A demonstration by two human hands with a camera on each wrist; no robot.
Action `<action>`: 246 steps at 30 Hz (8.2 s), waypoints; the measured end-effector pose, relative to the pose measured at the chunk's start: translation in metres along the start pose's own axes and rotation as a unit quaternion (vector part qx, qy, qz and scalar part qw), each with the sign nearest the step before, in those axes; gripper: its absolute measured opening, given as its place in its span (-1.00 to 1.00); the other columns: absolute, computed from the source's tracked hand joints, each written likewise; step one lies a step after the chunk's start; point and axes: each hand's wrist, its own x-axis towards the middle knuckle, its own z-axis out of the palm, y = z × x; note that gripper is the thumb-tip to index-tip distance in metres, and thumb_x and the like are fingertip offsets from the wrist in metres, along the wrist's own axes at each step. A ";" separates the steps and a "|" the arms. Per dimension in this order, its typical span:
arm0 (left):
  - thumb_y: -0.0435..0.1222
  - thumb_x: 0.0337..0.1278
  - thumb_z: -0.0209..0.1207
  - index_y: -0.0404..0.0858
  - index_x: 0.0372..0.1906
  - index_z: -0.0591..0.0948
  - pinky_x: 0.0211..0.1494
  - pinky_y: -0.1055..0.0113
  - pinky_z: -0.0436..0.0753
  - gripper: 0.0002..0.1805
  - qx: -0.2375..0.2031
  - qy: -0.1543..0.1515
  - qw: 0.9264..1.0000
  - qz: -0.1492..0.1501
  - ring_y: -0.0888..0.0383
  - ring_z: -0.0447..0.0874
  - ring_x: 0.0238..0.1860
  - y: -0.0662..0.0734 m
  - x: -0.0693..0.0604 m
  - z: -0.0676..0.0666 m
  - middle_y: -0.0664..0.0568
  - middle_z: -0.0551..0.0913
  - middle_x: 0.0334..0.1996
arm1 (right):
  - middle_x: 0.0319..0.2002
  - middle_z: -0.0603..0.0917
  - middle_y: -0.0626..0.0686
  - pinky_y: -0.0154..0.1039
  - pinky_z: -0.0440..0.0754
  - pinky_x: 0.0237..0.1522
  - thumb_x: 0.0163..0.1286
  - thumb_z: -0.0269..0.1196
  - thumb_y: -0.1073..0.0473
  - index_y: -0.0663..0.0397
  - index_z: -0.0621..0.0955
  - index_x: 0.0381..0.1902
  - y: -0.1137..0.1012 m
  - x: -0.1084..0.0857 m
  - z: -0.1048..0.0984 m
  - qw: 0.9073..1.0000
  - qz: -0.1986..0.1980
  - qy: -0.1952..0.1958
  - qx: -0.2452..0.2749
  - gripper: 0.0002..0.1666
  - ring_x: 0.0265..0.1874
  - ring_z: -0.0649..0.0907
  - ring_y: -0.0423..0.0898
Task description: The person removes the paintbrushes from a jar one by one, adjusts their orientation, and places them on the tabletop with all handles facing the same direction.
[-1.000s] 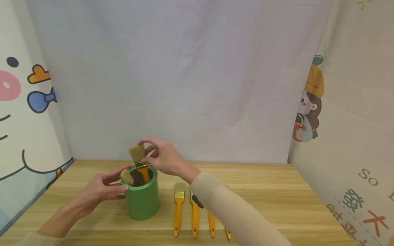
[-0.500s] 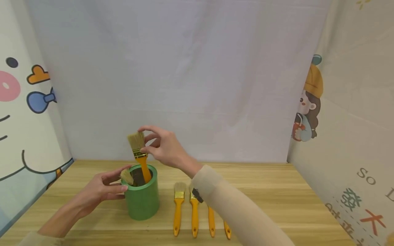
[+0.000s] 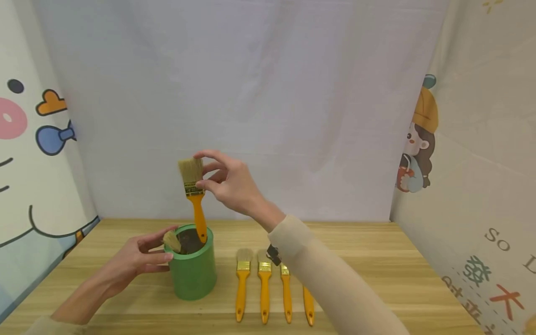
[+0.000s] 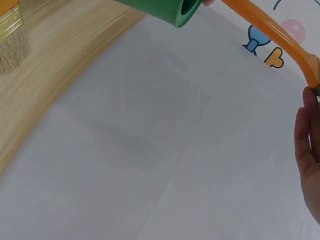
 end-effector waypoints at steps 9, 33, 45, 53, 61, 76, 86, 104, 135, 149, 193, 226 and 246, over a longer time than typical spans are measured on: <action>-0.32 0.29 0.43 -0.23 0.66 0.26 0.14 -0.02 0.75 -0.09 0.000 0.009 1.000 -0.001 -0.23 0.52 0.37 -0.001 0.000 0.000 -0.38 0.22 0.57 | -0.14 0.80 0.15 0.05 0.81 -0.19 0.33 0.43 0.51 0.19 0.60 0.29 -0.002 -0.010 -0.015 1.000 0.017 0.021 -0.001 -0.41 -0.28 0.82 -0.08; -0.33 0.31 0.41 -0.26 0.67 0.20 0.15 -0.03 0.74 -0.07 0.001 0.003 1.000 0.000 -0.15 0.60 0.30 0.000 -0.001 -0.001 -0.40 0.17 0.58 | -0.09 0.76 0.14 -0.08 0.82 -0.17 0.34 0.44 0.48 0.14 0.61 0.32 0.023 -0.114 -0.038 0.990 0.141 0.019 -0.025 -0.39 -0.30 0.81 -0.06; -0.35 0.31 0.41 -0.28 0.67 0.21 0.15 -0.02 0.75 -0.08 -0.009 -0.001 1.000 0.005 -0.06 0.68 0.21 -0.001 -0.001 0.001 -0.41 0.18 0.58 | -0.04 0.77 0.15 -0.14 0.80 -0.19 0.37 0.46 0.39 0.04 0.61 0.33 0.030 -0.158 -0.060 0.981 0.190 0.033 -0.038 -0.40 -0.30 0.82 -0.04; -0.36 0.30 0.41 -0.26 0.66 0.23 0.15 -0.04 0.74 -0.09 -0.005 -0.003 1.000 0.009 -0.09 0.61 0.29 -0.002 0.000 0.000 -0.41 0.18 0.58 | -0.05 0.76 0.20 -0.19 0.78 -0.25 0.38 0.45 0.40 0.10 0.60 0.33 0.033 -0.180 -0.078 0.977 0.204 0.037 -0.051 -0.41 -0.29 0.82 -0.04; -0.36 0.30 0.42 -0.25 0.66 0.24 0.15 -0.04 0.74 -0.10 -0.003 0.000 1.000 0.011 -0.07 0.63 0.27 -0.002 0.000 0.000 -0.39 0.18 0.59 | -0.03 0.74 0.27 -0.16 0.81 -0.19 0.38 0.42 0.44 0.18 0.57 0.35 0.034 -0.197 -0.102 0.974 0.217 0.039 -0.051 -0.40 -0.27 0.82 0.05; -0.34 0.32 0.41 -0.26 0.66 0.23 0.14 -0.03 0.75 -0.10 -0.003 -0.001 1.000 0.007 -0.08 0.67 0.23 -0.002 0.000 -0.001 -0.42 0.17 0.58 | 0.09 0.66 0.45 0.05 0.83 -0.21 0.44 0.39 0.38 0.40 0.43 0.44 0.039 -0.235 -0.148 0.945 0.328 0.003 0.014 -0.32 -0.27 0.82 0.11; -0.33 0.31 0.42 -0.26 0.66 0.23 0.15 -0.03 0.75 -0.09 -0.002 0.003 1.000 0.001 -0.10 0.65 0.24 -0.002 -0.001 0.000 -0.42 0.18 0.58 | 0.04 0.64 0.44 0.16 0.81 -0.19 0.43 0.42 0.36 0.49 0.40 0.42 0.061 -0.254 -0.161 0.927 0.373 -0.031 0.024 -0.29 -0.27 0.81 0.10; -0.32 0.31 0.42 -0.27 0.67 0.22 0.15 -0.02 0.75 -0.08 0.004 0.002 1.000 0.002 -0.23 0.55 0.34 -0.001 0.001 -0.001 -0.41 0.19 0.58 | -0.14 0.78 0.34 -0.21 0.72 -0.39 0.36 0.43 0.40 0.58 0.46 0.30 0.096 -0.276 -0.167 0.920 0.386 -0.070 -0.002 -0.36 -0.33 0.73 -0.05; -0.33 0.29 0.42 -0.26 0.66 0.23 0.15 -0.01 0.74 -0.08 -0.003 0.001 1.000 0.005 -0.25 0.51 0.37 0.001 -0.001 0.000 -0.40 0.17 0.59 | -0.17 0.71 0.20 -0.32 0.61 -0.31 0.30 0.50 0.37 0.50 0.60 0.12 0.105 -0.279 -0.163 0.934 0.333 -0.092 -0.094 -0.51 -0.36 0.59 -0.13; -0.33 0.28 0.43 -0.25 0.66 0.26 0.15 0.01 0.75 -0.09 -0.003 0.002 1.000 0.010 -0.24 0.50 0.38 -0.001 -0.002 -0.001 -0.37 0.18 0.59 | -0.04 0.67 0.32 -0.33 0.47 -0.46 0.35 0.46 0.36 0.42 0.63 0.16 0.095 -0.274 -0.167 0.943 0.312 -0.059 -0.099 -0.54 -0.42 0.50 -0.16; -0.32 0.27 0.44 -0.24 0.66 0.25 0.15 -0.02 0.74 -0.07 -0.004 0.007 1.000 0.003 -0.28 0.47 0.40 0.001 -0.003 0.001 -0.37 0.21 0.58 | -0.06 0.78 -0.12 -0.21 0.55 -0.16 0.43 0.46 0.19 -0.01 0.71 0.16 0.036 -0.074 0.005 0.967 0.176 -0.181 -0.046 -0.63 -0.15 0.60 -0.15; -0.33 0.38 0.37 -0.30 0.68 0.11 0.17 -0.04 0.73 -0.07 -0.012 -0.006 1.000 -0.003 -0.11 0.62 0.29 0.000 -0.002 -0.002 -0.42 0.05 0.61 | -0.14 0.77 -0.06 -0.43 0.63 -0.09 0.38 0.49 0.27 0.06 0.66 0.25 0.039 -0.028 0.077 0.943 0.131 -0.299 -0.061 -0.51 -0.19 0.67 -0.28; -0.33 0.31 0.42 -0.29 0.67 0.18 0.17 -0.03 0.73 -0.06 -0.005 -0.001 1.000 -0.005 -0.13 0.58 0.32 0.000 -0.001 -0.002 -0.33 0.10 0.63 | -0.23 0.79 -0.03 -0.37 0.67 -0.19 0.40 0.47 0.26 0.14 0.67 0.19 0.041 -0.043 0.065 0.959 0.180 -0.216 -0.038 -0.57 -0.27 0.71 -0.19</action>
